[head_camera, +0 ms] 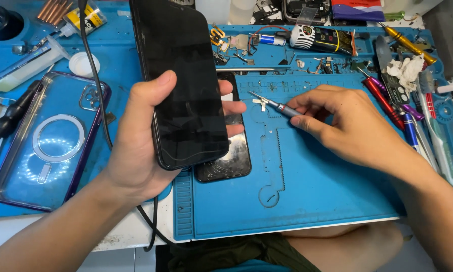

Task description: Using a thin metal tool to carefully pry the screen or back cover off a smartphone for repair.

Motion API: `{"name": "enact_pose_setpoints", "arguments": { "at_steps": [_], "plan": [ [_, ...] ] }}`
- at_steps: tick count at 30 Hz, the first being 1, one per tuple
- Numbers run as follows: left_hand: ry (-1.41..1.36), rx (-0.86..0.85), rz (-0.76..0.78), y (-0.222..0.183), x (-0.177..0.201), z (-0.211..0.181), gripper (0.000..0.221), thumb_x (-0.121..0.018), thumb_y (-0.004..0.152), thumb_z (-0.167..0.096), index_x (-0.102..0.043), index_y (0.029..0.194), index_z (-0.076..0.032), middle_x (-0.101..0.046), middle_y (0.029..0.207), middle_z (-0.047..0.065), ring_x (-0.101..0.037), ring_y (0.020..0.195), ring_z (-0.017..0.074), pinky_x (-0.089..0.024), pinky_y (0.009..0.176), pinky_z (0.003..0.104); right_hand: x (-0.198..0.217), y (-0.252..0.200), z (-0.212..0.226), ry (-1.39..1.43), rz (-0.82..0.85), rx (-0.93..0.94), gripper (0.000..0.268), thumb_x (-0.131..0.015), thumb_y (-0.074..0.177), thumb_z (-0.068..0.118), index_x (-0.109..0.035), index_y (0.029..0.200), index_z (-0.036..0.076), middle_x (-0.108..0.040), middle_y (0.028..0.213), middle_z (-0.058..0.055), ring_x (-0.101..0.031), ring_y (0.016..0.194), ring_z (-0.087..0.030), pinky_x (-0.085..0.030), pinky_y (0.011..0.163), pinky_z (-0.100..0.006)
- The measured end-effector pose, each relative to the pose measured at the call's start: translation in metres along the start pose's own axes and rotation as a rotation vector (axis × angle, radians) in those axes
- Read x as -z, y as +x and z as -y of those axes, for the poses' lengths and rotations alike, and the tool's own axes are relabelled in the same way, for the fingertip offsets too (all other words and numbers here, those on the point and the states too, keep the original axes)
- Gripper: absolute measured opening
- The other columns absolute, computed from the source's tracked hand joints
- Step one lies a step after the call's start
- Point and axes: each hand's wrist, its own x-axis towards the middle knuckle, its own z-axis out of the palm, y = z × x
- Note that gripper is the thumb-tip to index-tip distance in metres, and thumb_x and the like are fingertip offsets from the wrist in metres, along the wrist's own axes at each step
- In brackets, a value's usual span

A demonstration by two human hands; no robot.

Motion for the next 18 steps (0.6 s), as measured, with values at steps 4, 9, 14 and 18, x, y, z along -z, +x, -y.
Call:
{"name": "enact_pose_setpoints", "arguments": {
  "at_steps": [4,9,14,18],
  "plan": [
    [0.111,-0.083,0.275,0.005,0.023,0.012,0.075,-0.052,0.085,-0.048,-0.064,0.131,0.010,-0.073,0.103,0.026,-0.075,0.084,0.0385,-0.059,0.072,0.043,0.001,-0.003,0.000,0.009,0.023,0.050,0.026,-0.070,0.092,0.024,-0.078,0.115,0.015,-0.074,0.096,-0.002,-0.068,0.084,-0.015,-0.053,0.074,-0.032],
    [0.037,0.077,0.347,0.006,0.014,0.028,0.077,-0.054,0.089,-0.037,-0.051,0.150,0.012,-0.072,0.086,0.019,-0.072,0.071,0.0315,-0.058,0.066,0.039,-0.001,-0.003,-0.004,0.028,0.027,0.055,0.026,-0.069,0.092,0.024,-0.080,0.115,0.017,-0.074,0.094,0.000,-0.069,0.081,-0.014,-0.053,0.073,-0.030],
    [-0.008,0.178,0.251,0.014,0.007,0.043,0.076,-0.052,0.086,-0.037,-0.049,0.149,0.006,-0.069,0.083,0.019,-0.069,0.068,0.0322,-0.052,0.065,0.040,-0.002,-0.003,-0.008,0.016,0.018,0.080,0.028,-0.067,0.093,0.025,-0.079,0.117,0.017,-0.076,0.097,0.000,-0.069,0.082,-0.016,-0.052,0.075,-0.033],
    [-0.079,0.236,0.280,0.014,0.007,0.045,0.079,-0.050,0.089,-0.037,-0.047,0.152,0.009,-0.068,0.083,0.019,-0.067,0.069,0.0336,-0.053,0.070,0.039,-0.004,-0.003,-0.011,0.022,0.011,0.129,0.028,-0.064,0.095,0.026,-0.078,0.117,0.016,-0.074,0.093,0.000,-0.067,0.082,-0.018,-0.049,0.076,-0.034]
  ]
}}
